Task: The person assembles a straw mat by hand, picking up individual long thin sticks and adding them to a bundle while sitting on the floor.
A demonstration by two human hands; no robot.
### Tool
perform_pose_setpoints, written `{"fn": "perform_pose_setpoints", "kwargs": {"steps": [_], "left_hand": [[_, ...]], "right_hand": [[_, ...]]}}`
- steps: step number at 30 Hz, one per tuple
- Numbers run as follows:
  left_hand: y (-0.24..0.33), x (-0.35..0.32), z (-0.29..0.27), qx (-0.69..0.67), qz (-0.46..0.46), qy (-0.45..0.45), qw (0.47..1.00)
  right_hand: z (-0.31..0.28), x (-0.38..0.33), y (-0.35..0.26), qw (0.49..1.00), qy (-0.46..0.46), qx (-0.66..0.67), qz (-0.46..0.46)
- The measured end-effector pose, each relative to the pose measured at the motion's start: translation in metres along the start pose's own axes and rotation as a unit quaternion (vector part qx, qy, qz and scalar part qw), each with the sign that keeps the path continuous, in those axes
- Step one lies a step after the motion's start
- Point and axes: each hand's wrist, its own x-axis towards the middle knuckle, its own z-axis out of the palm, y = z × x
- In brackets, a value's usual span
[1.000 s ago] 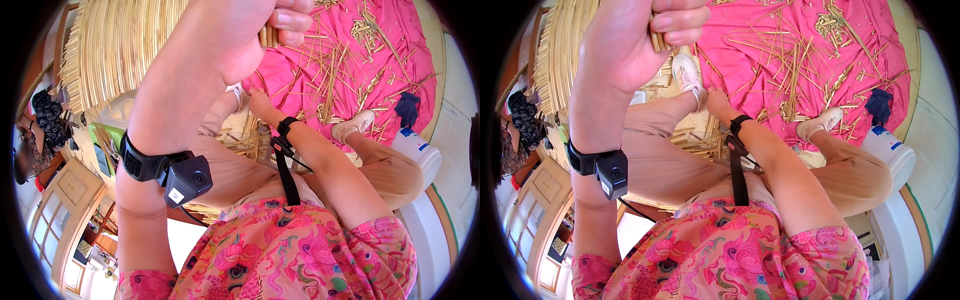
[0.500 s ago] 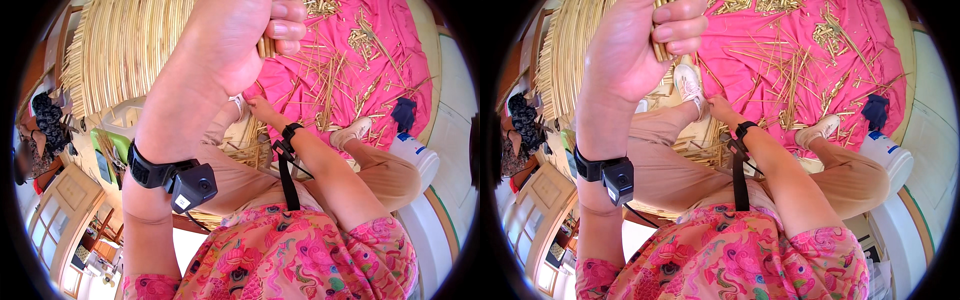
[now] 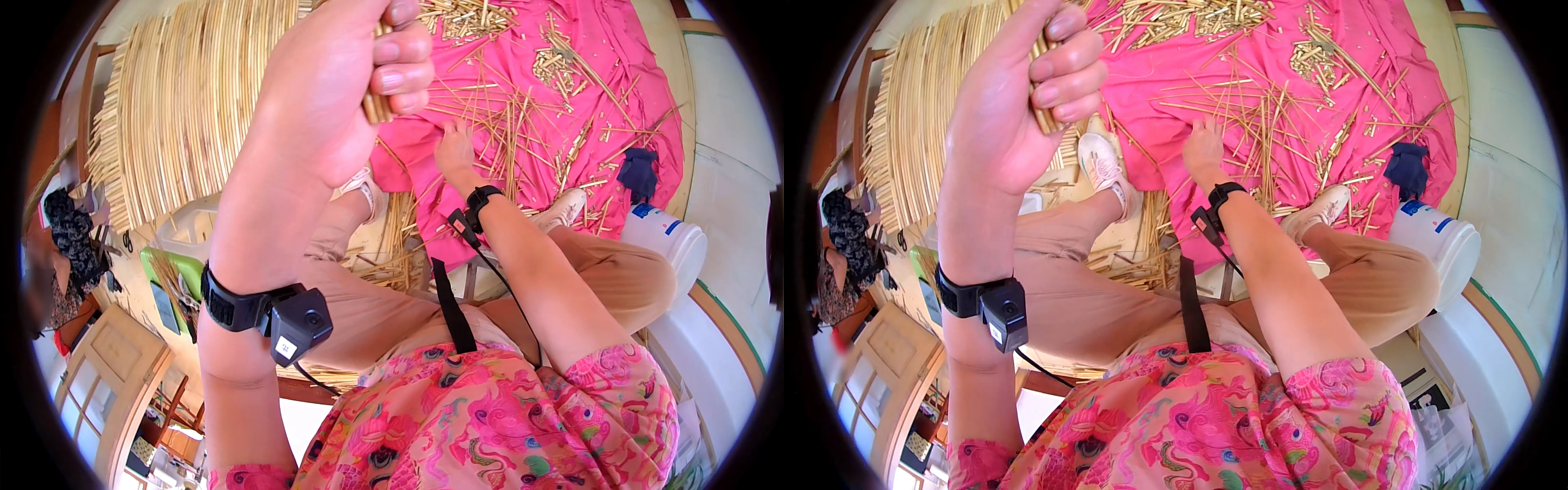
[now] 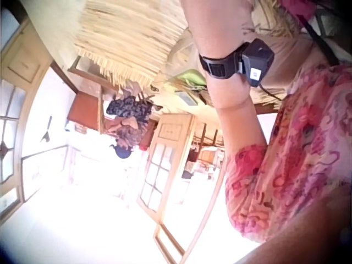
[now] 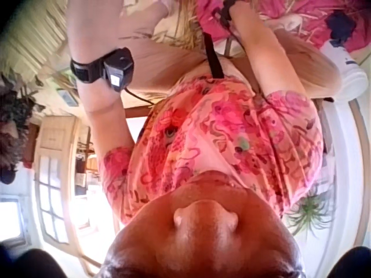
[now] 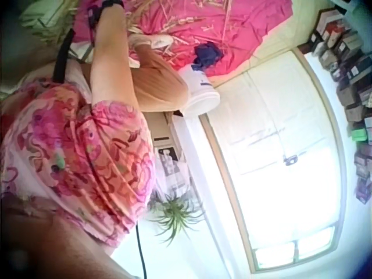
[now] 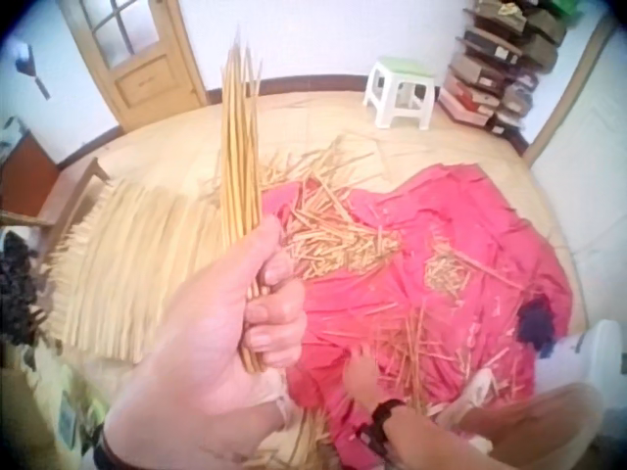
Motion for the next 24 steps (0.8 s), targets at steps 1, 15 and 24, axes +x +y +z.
{"fn": "perform_pose_setpoints", "kwargs": {"steps": [1,15,24], "left_hand": [[0.0,0.001,0.002,0.001,-0.003,0.005,1.0],[-0.018,0.021,0.021,0.082,0.015,-0.027,0.996],[-0.039,0.04,0.044,0.119,0.014,-0.031,0.992]], "right_hand": [[-0.002,0.005,0.009,1.0,-0.017,-0.013,-0.003],[-0.01,-0.051,0.08,0.985,-0.144,-0.092,-0.031],[-0.056,-0.065,0.127,0.991,0.011,0.025,0.131]]}}
